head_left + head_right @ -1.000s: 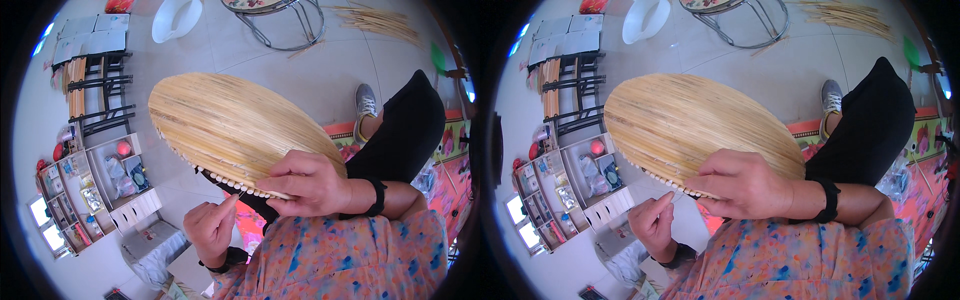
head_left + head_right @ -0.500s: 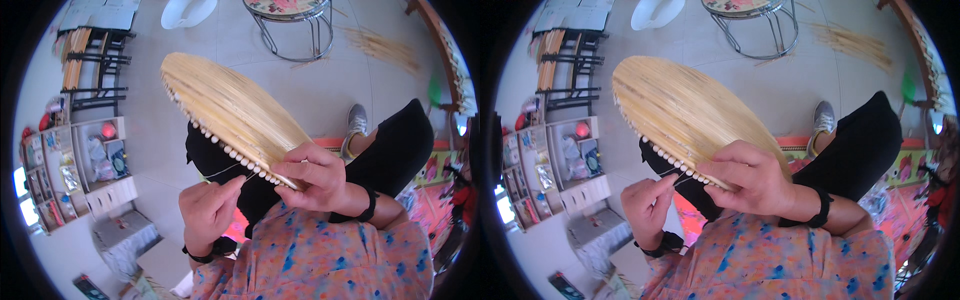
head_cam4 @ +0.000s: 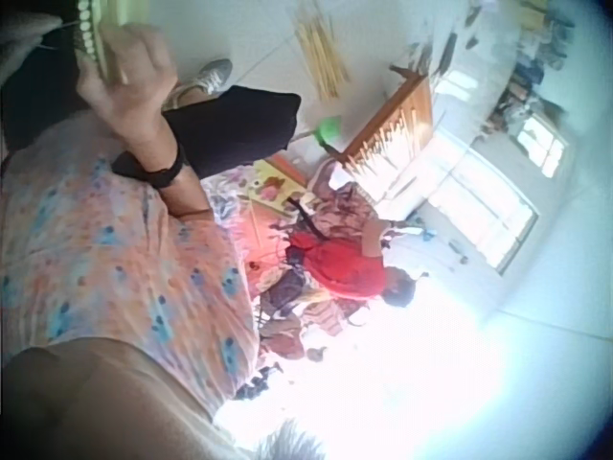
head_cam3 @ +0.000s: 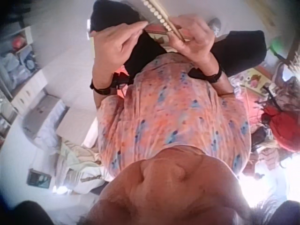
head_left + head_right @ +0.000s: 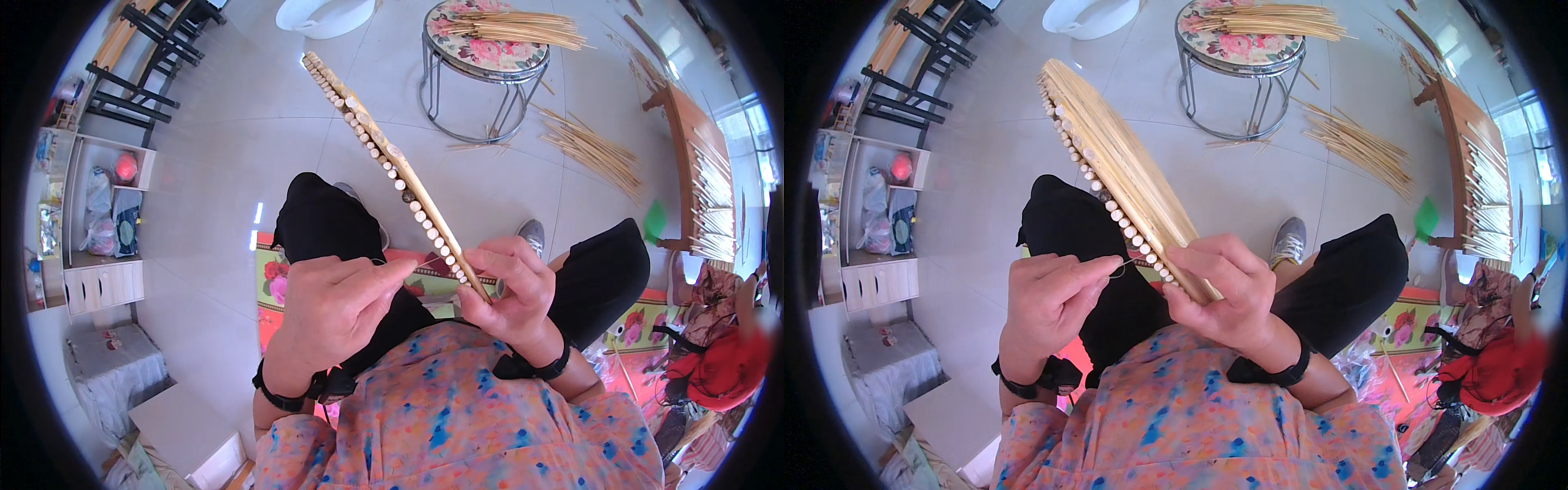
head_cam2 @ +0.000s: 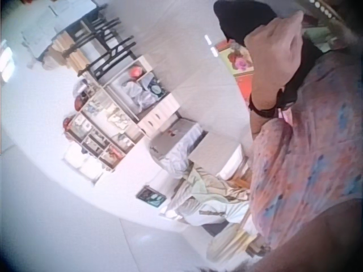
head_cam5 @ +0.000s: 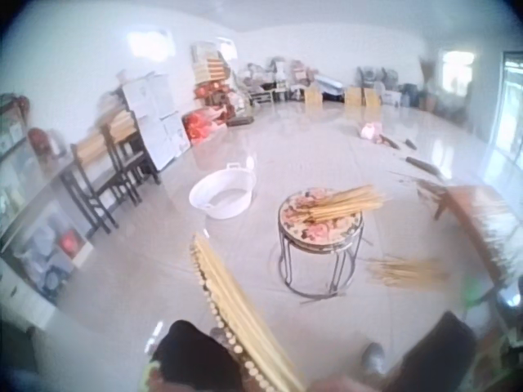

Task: The person assembles a bamboo fan by threading a white string through holes in the bamboo slats, pulling the string tight, and knotting it by hand. Using scissors, the person trims the excess string and then aligns a decorative wooden bead trim along the edge of the fan.

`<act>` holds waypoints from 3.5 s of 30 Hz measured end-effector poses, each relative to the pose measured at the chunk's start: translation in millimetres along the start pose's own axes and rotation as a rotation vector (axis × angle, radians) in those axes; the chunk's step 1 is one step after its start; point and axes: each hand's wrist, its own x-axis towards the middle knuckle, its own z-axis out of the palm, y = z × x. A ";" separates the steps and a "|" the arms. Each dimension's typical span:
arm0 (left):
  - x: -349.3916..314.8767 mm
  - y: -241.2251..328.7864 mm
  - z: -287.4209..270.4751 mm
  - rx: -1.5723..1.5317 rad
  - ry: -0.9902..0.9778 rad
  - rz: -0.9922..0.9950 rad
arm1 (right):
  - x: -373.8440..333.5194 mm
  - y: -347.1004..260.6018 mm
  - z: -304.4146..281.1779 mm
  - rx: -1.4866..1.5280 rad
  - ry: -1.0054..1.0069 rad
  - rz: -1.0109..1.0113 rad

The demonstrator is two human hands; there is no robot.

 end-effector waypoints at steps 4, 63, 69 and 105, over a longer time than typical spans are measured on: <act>0.5 -6.4 3.0 -0.042 0.023 0.051 | -0.4 -0.9 -1.4 -0.066 0.005 -0.040; -8.5 -8.5 21.6 -0.075 0.035 0.024 | -3.1 -12.1 11.6 -0.112 0.141 0.110; -13.8 -12.1 22.6 -0.054 0.089 0.011 | -3.8 -12.1 15.7 -0.029 0.178 0.109; -12.6 2.7 14.3 0.041 0.020 -0.094 | -4.1 -0.1 15.9 0.089 0.247 0.039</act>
